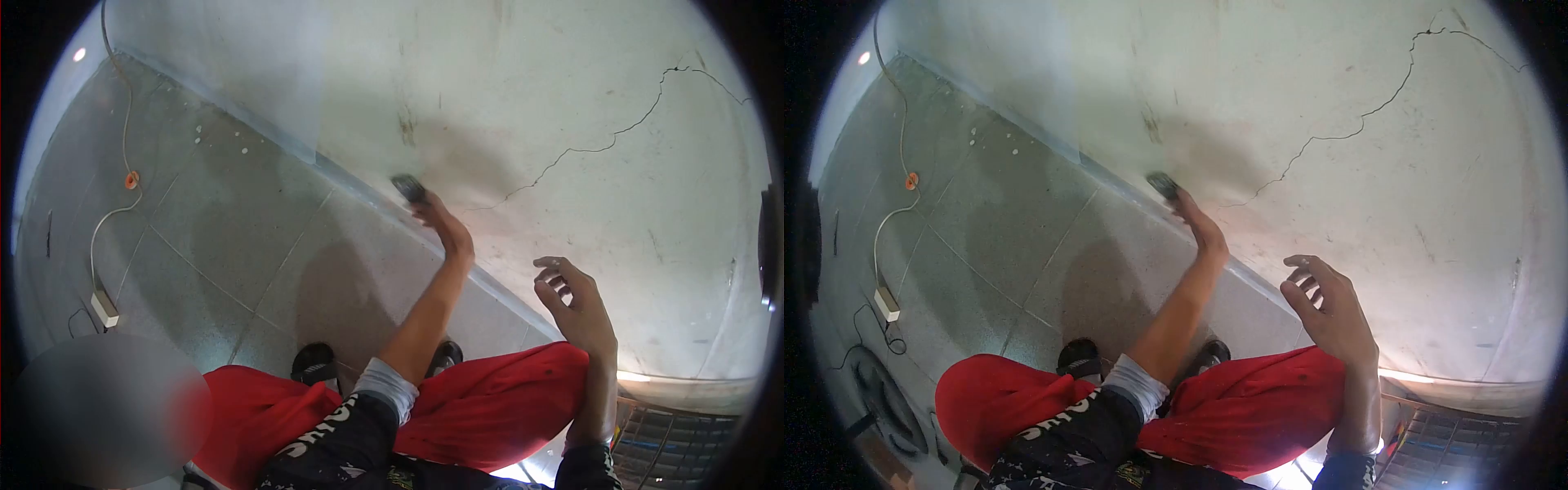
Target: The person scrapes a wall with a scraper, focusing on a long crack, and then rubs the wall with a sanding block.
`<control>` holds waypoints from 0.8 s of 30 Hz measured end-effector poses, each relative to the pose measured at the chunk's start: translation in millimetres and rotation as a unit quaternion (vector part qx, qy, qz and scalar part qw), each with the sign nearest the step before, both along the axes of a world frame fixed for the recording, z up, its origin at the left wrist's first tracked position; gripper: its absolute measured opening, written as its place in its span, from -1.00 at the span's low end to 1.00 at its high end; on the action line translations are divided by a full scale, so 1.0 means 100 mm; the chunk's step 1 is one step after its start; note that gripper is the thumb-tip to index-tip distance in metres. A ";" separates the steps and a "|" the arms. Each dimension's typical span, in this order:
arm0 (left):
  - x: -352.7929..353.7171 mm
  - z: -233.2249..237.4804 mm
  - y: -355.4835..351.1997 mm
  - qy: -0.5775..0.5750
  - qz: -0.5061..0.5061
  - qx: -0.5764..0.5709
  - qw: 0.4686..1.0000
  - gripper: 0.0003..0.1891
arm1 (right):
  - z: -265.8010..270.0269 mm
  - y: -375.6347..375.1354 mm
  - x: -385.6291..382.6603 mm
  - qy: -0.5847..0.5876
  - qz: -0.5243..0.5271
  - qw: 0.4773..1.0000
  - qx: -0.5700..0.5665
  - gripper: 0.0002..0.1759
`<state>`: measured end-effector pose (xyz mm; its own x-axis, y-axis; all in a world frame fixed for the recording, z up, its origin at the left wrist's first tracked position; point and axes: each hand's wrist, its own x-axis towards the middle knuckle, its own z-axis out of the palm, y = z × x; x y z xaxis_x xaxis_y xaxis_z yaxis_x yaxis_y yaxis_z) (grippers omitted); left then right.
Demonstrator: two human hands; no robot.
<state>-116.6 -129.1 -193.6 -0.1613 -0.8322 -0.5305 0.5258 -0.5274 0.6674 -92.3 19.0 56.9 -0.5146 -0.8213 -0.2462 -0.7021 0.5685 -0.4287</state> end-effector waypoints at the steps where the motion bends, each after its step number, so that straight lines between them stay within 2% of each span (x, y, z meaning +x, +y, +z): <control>1: 0.03 -0.01 -0.21 0.039 0.017 0.031 0.999 -0.01 | 0.01 0.03 0.01 -0.003 -0.001 1.000 0.002 -0.63; 3: 0.21 0.17 -0.58 -0.035 0.062 -0.059 0.996 -0.01 | 0.02 0.12 -0.01 0.009 -0.010 1.000 0.005 -0.64; 6: 0.47 0.66 -0.84 -0.094 0.045 -0.037 0.994 -0.03 | 0.01 0.28 -0.07 0.022 -0.041 0.999 0.014 -0.64; 9: 0.11 0.11 -0.37 -0.138 0.024 -0.084 0.986 -0.07 | 0.00 0.26 -0.09 0.036 -0.048 0.998 0.027 -0.64; 11: 0.02 -0.06 0.01 -0.108 -0.051 -0.010 0.993 -0.10 | 0.01 0.14 -0.05 0.031 -0.044 0.998 0.032 -0.64; 14: -0.13 -0.37 0.19 -0.082 -0.045 -0.009 0.996 -0.07 | -0.02 0.02 -0.02 0.031 -0.021 0.999 0.030 -0.63; 17: 0.04 -0.02 -0.25 -0.071 -0.011 0.017 0.997 -0.04 | -0.02 0.03 0.00 0.024 -0.008 0.999 0.021 -0.62; 19: 0.18 0.10 -0.63 -0.121 0.012 -0.060 0.991 -0.03 | -0.01 0.08 -0.02 0.020 -0.006 1.000 0.018 -0.62; 22: 0.41 0.55 -0.85 -0.148 0.034 -0.079 0.985 -0.04 | -0.01 0.19 -0.06 0.021 -0.041 0.998 0.031 -0.62; 24: 0.29 0.28 -0.54 -0.160 0.026 -0.115 0.980 -0.04 | 0.02 0.19 -0.05 0.033 -0.068 0.996 0.042 -0.63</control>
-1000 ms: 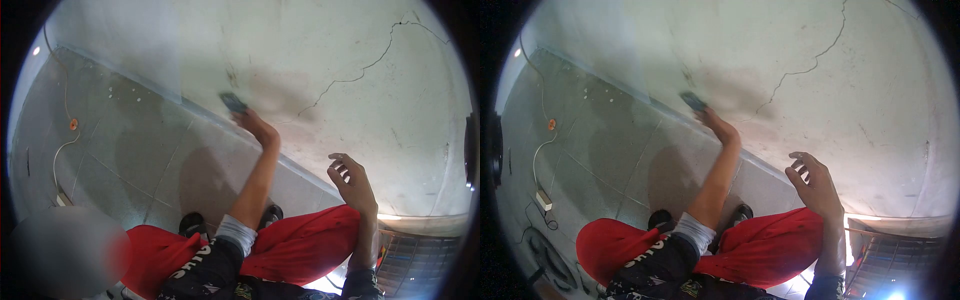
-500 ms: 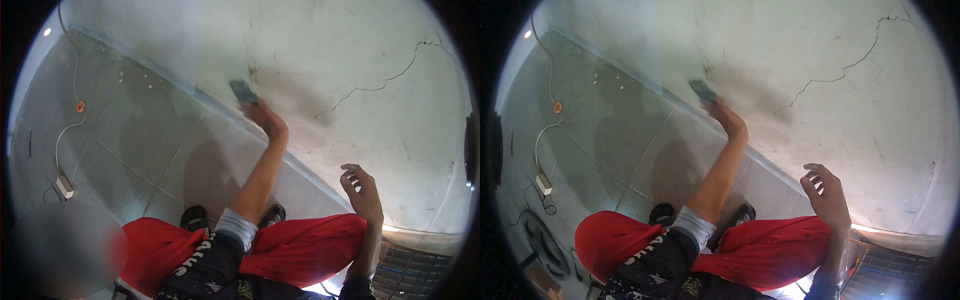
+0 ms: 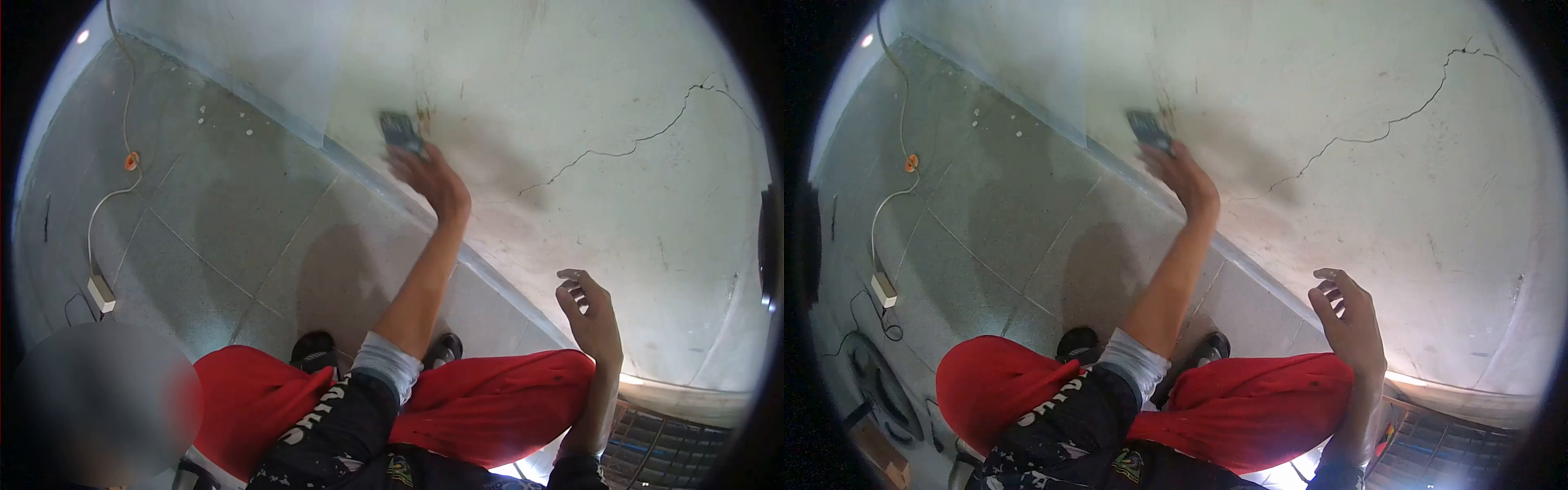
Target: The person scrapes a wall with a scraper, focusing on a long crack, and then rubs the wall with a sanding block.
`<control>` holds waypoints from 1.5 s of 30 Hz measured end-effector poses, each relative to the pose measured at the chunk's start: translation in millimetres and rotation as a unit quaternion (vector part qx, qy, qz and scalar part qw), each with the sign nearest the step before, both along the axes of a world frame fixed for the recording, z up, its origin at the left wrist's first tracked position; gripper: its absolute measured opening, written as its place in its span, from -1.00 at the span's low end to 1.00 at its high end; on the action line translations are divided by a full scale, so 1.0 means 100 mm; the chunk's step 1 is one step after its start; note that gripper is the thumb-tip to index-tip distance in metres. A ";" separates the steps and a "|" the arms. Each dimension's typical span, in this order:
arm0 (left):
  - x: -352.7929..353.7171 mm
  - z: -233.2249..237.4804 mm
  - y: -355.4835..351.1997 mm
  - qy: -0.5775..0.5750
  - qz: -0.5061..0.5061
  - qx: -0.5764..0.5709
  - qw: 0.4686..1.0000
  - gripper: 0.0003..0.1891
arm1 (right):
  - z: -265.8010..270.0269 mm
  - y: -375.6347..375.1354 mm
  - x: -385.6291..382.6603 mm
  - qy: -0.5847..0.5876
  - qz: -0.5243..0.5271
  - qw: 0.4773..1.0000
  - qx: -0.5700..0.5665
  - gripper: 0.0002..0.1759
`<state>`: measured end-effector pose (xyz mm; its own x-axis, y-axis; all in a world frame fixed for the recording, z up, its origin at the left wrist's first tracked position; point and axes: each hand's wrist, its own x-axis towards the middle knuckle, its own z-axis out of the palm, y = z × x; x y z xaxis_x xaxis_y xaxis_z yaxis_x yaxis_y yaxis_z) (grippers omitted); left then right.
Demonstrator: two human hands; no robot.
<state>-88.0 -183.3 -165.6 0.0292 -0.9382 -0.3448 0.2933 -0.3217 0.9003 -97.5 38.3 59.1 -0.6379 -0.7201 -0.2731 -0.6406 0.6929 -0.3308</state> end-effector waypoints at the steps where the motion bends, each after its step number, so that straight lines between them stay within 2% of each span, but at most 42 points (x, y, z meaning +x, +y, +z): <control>1: -0.08 -0.12 0.16 -0.011 -0.006 -0.038 0.999 -0.03 | 0.00 -0.03 -0.01 0.003 0.005 1.000 -0.005 -0.63; 3: -0.12 -0.20 0.54 0.016 -0.069 0.020 0.997 -0.05 | -0.05 -0.06 -0.02 0.008 0.031 0.999 -0.008 -0.63; 6: -0.13 -0.44 0.84 0.041 -0.094 0.035 0.994 -0.11 | -0.04 -0.20 0.04 -0.002 0.057 0.998 -0.017 -0.63; 7: -0.10 -0.48 0.86 0.042 -0.094 0.034 0.994 -0.11 | -0.03 -0.22 0.05 -0.001 0.057 0.998 -0.018 -0.63; 9: 0.05 -0.60 0.84 0.144 -0.057 0.016 0.988 -0.25 | -0.02 -0.23 0.09 -0.008 0.094 0.995 -0.029 -0.64; 10: 0.20 -0.44 0.86 0.149 -0.037 -0.003 0.988 -0.25 | -0.03 -0.22 0.09 -0.011 0.095 0.995 -0.033 -0.64; 11: 0.26 -0.52 0.90 0.146 -0.037 -0.007 0.989 -0.25 | -0.03 -0.20 0.08 -0.017 0.090 0.995 -0.025 -0.64; 13: 0.25 -0.85 1.02 -0.038 -0.113 -0.205 0.971 -0.21 | -0.02 -0.18 0.09 -0.022 0.081 0.996 -0.018 -0.64; 14: 0.21 -0.98 1.05 -0.036 -0.117 -0.206 0.971 -0.21 | 0.00 -0.17 0.09 -0.021 0.075 0.997 -0.016 -0.65; 16: 0.15 -1.09 1.11 -0.125 -0.173 -0.316 0.924 -0.13 | 0.04 -0.15 0.12 -0.016 0.063 0.998 -0.012 -0.65; 19: 0.09 -1.13 1.15 -0.128 -0.226 -0.290 0.921 -0.05 | 0.06 -0.14 0.14 -0.018 0.063 0.998 -0.014 -0.66; 23: -0.01 -1.06 1.09 -0.154 -0.240 -0.253 0.924 -0.01 | 0.05 -0.08 0.09 -0.024 0.064 0.997 -0.018 -0.66; 25: 0.00 -0.93 0.78 -0.071 -0.153 -0.222 0.960 -0.01 | 0.05 -0.04 0.06 -0.020 0.063 0.998 -0.024 -0.65; 27: 0.02 -0.86 0.30 -0.069 -0.066 -0.218 0.971 -0.03 | 0.05 0.01 0.03 -0.038 0.072 0.996 -0.031 -0.65; 29: 0.12 -0.78 -0.12 0.065 -0.011 -0.121 0.991 -0.06 | 0.05 0.06 0.00 -0.037 0.068 0.997 -0.029 -0.65; 32: 0.06 -0.87 -0.13 0.082 -0.006 -0.080 0.993 -0.08 | 0.08 0.10 -0.02 -0.032 0.059 0.998 -0.022 -0.65; 34: -0.14 -0.93 0.37 0.144 -0.034 -0.100 0.984 -0.08 | 0.07 0.05 -0.03 -0.028 0.057 0.998 -0.020 -0.65; 37: -0.29 -0.68 1.18 0.101 -0.156 -0.040 0.982 -0.05 | 0.04 -0.04 -0.01 -0.038 0.077 0.996 -0.028 -0.64; 38: -0.26 -0.53 1.28 0.127 -0.177 -0.023 0.976 -0.03 | 0.04 -0.08 0.00 -0.047 0.083 0.995 -0.026 -0.64; 41: -0.21 -0.32 1.10 0.111 -0.175 0.037 0.978 -0.03 | 0.04 -0.07 -0.03 -0.054 0.088 0.994 -0.022 -0.64; 43: -0.25 -0.55 0.66 0.048 -0.106 0.013 0.993 0.00 | 0.02 0.05 -0.05 -0.056 0.081 0.995 -0.023 -0.64; 45: -0.11 -0.74 0.06 0.059 -0.015 -0.048 0.997 -0.01 | 0.04 0.19 -0.10 -0.034 0.043 0.998 -0.016 -0.64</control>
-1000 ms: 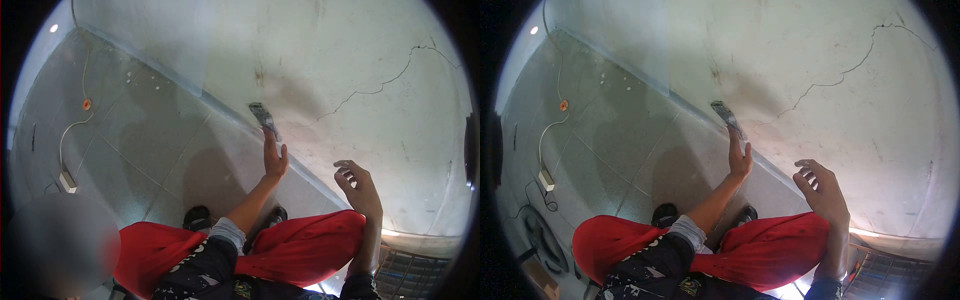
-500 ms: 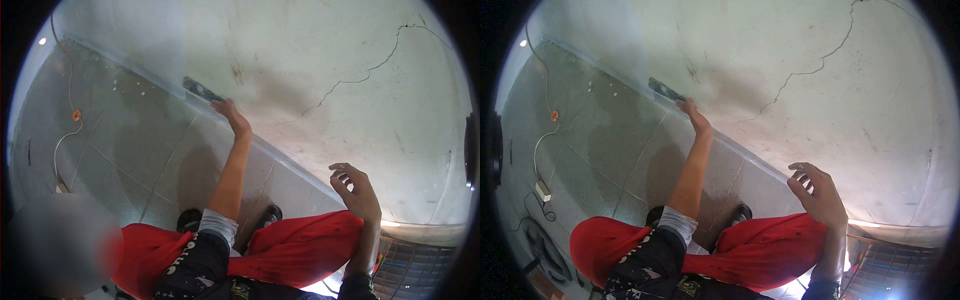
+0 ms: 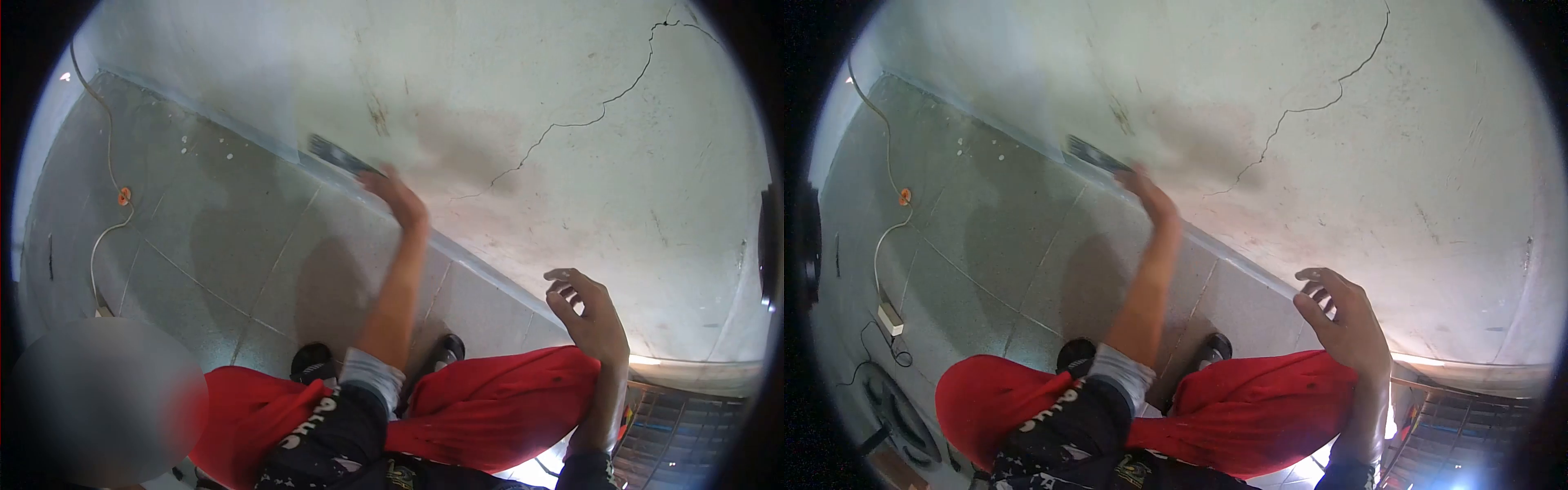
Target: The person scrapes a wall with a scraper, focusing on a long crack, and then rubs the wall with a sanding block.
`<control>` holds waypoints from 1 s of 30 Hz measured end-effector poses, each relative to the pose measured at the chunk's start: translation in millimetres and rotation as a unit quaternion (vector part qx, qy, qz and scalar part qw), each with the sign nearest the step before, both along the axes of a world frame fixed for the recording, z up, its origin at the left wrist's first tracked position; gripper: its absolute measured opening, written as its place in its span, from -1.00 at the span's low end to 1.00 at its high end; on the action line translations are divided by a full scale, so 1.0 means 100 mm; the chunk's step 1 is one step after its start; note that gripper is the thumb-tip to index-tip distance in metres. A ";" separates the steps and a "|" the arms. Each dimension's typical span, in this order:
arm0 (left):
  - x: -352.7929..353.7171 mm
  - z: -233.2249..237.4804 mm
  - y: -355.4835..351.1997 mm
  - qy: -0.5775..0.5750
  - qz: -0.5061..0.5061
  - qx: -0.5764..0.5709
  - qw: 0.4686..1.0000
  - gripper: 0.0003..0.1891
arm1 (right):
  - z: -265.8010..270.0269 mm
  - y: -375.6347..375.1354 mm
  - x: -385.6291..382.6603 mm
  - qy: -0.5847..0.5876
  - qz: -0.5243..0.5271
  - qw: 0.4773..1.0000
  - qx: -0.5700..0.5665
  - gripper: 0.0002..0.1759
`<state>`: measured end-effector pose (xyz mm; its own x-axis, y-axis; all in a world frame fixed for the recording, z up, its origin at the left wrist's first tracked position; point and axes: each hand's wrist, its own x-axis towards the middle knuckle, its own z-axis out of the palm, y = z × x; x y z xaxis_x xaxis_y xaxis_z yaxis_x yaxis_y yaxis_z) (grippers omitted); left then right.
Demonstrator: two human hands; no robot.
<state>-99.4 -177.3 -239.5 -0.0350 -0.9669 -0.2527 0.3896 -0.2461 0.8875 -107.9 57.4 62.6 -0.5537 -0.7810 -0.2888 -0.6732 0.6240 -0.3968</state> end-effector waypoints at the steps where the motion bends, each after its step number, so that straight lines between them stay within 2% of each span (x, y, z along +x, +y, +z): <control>1: 0.06 0.06 -0.06 0.001 -0.002 0.003 1.000 -0.01 | 0.02 0.08 -0.02 0.001 -0.002 1.000 0.003 -0.64; 3: 0.17 0.31 -0.18 0.004 -0.007 0.074 0.997 -0.03 | 0.03 0.18 -0.03 0.014 -0.013 1.000 0.004 -0.72; 6: -0.13 0.01 0.46 -0.043 -0.061 -0.019 0.997 -0.03 | 0.00 0.09 -0.05 0.028 -0.013 1.000 0.009 -0.71; 9: -0.24 0.17 1.36 -0.079 -0.166 -0.080 0.980 0.00 | -0.03 -0.17 -0.01 -0.019 0.020 1.000 0.004 -0.64; 12: -0.25 0.33 1.33 -0.025 -0.162 -0.041 0.986 0.00 | -0.08 -0.30 -0.01 -0.026 0.058 0.998 -0.013 -0.63; 13: -0.20 0.34 1.20 -0.056 -0.167 -0.035 0.984 0.01 | -0.07 -0.28 -0.01 -0.025 0.060 0.998 -0.014 -0.63; 15: -0.11 0.36 0.66 -0.089 -0.079 -0.073 0.990 0.01 | -0.05 -0.20 -0.02 -0.036 0.027 0.999 0.005 -0.63; 17: 0.10 0.53 0.01 -0.044 -0.013 -0.028 0.999 0.00 | -0.03 -0.04 -0.05 -0.019 0.016 1.000 0.007 -0.63; 18: 0.14 0.60 -0.08 -0.045 -0.015 -0.027 0.999 0.00 | -0.02 0.03 -0.06 -0.004 0.007 1.000 0.008 -0.63; 20: 0.21 0.69 -0.19 0.024 0.019 0.020 0.999 -0.02 | -0.03 0.10 -0.08 0.007 0.001 1.000 0.010 -0.64; 24: -0.16 0.70 0.84 -0.083 -0.086 -0.105 0.987 -0.02 | -0.01 -0.09 -0.01 0.001 0.015 1.000 0.020 -0.64; 26: -0.20 0.82 1.27 -0.058 -0.133 -0.149 0.978 -0.01 | -0.03 -0.24 0.03 -0.007 0.039 0.999 0.007 -0.64; 29: -0.21 0.96 1.21 -0.035 -0.115 -0.119 0.986 0.01 | -0.05 -0.34 0.08 -0.011 0.070 0.997 -0.017 -0.65; 30: -0.24 0.89 1.05 -0.073 -0.074 -0.130 0.986 0.01 | -0.05 -0.34 0.09 -0.010 0.078 0.996 -0.030 -0.66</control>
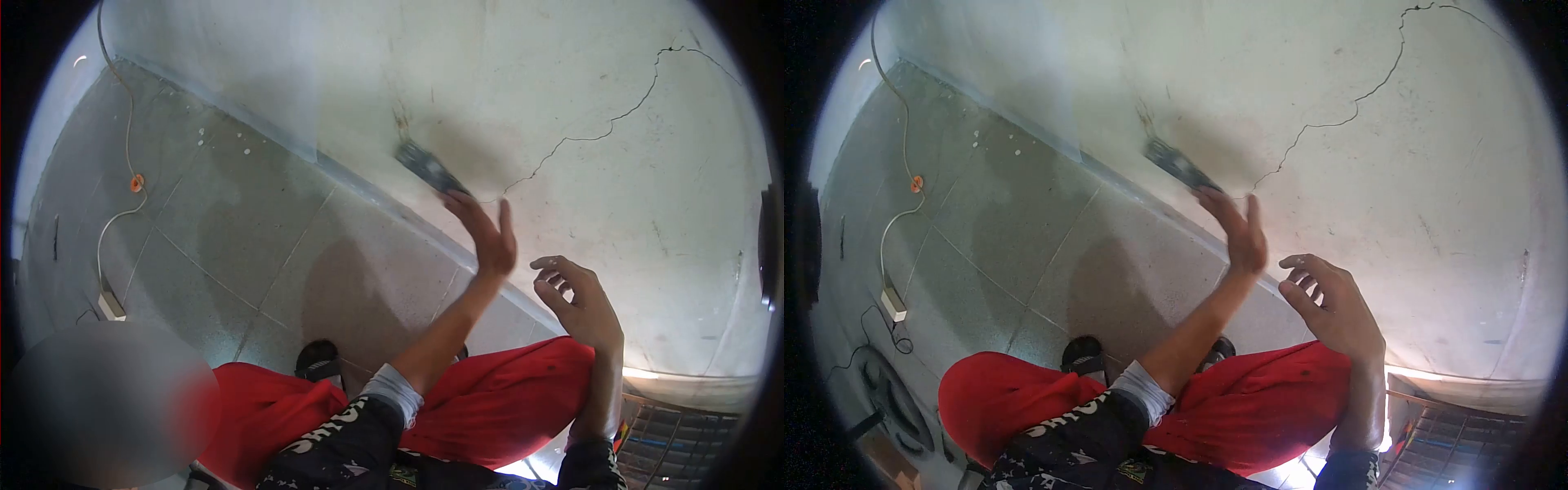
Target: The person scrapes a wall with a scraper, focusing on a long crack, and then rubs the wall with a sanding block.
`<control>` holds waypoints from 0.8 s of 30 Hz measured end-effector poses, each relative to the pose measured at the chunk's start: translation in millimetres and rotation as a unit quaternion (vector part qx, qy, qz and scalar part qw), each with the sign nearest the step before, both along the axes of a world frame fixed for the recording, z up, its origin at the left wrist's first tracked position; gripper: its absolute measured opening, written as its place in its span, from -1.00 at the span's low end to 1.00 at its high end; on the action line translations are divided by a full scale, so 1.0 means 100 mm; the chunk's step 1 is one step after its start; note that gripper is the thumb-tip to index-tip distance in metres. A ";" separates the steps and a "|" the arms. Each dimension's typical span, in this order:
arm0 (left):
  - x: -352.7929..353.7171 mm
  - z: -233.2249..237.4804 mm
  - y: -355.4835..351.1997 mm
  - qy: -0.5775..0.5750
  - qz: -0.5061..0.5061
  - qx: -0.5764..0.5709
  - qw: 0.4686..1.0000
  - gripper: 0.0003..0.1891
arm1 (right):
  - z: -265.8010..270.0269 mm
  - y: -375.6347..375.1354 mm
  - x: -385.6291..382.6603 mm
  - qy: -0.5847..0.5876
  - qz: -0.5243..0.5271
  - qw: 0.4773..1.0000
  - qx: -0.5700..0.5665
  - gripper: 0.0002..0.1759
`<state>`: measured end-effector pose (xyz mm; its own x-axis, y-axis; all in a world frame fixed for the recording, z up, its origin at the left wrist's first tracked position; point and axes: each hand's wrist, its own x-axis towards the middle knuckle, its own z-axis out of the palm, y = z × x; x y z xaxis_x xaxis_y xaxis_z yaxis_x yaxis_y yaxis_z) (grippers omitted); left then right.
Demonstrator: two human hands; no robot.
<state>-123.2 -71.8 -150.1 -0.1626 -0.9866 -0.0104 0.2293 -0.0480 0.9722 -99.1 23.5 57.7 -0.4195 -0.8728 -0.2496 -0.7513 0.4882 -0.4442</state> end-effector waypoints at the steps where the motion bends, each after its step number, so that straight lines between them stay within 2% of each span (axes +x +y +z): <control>1: -0.01 -0.08 -0.27 -0.031 0.043 -0.017 0.998 0.01 | 0.01 0.02 0.00 0.003 -0.003 1.000 -0.002 -0.66; 4: 0.42 0.10 -1.14 0.032 0.078 0.053 0.995 0.03 | 0.07 0.24 -0.03 0.000 -0.053 0.998 0.020 -0.66; 6: 0.47 0.16 -1.21 0.072 0.071 0.083 0.991 0.04 | 0.07 0.37 -0.07 0.016 -0.075 0.997 0.027 -0.66; 8: 0.30 0.01 -0.92 -0.028 0.064 0.007 0.998 0.04 | 0.05 0.37 -0.09 0.027 -0.079 0.996 0.035 -0.66; 10: 0.01 -0.14 -0.22 -0.056 0.031 -0.037 0.997 0.05 | 0.03 0.28 -0.09 0.041 -0.076 0.995 0.044 -0.66; 12: -0.13 -0.24 0.47 -0.039 -0.028 -0.097 0.994 0.05 | 0.01 0.12 -0.07 0.000 -0.023 0.999 0.038 -0.65; 15: -0.13 -0.17 0.54 -0.036 -0.018 -0.134 0.990 0.02 | -0.04 -0.01 -0.06 -0.028 0.031 0.999 0.016 -0.63; 17: -0.10 -0.21 0.25 -0.056 0.022 -0.128 0.990 0.00 | -0.02 0.03 -0.07 -0.025 0.020 0.999 0.029 -0.62; 19: 0.14 -0.11 -0.65 -0.081 0.083 -0.105 0.988 -0.03 | 0.01 0.14 -0.10 -0.019 0.002 0.999 0.040 -0.62; 21: 0.51 0.03 -1.58 -0.003 0.121 -0.062 0.991 -0.04 | 0.05 0.30 -0.10 -0.003 -0.036 0.998 0.060 -0.62; 22: 0.62 0.10 -1.82 0.049 0.139 -0.048 0.988 -0.03 | 0.05 0.35 -0.12 -0.006 -0.042 0.997 0.059 -0.62; 24: 0.57 0.05 -1.73 0.014 0.125 -0.076 0.989 -0.03 | 0.08 0.38 -0.13 0.005 -0.055 0.994 0.095 -0.62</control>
<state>-65.9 -244.9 -144.8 0.0878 -0.9860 0.1414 0.2418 0.1588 0.9572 -112.2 61.4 65.4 -0.5133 -0.7589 -0.4007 -0.6924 0.6421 -0.3292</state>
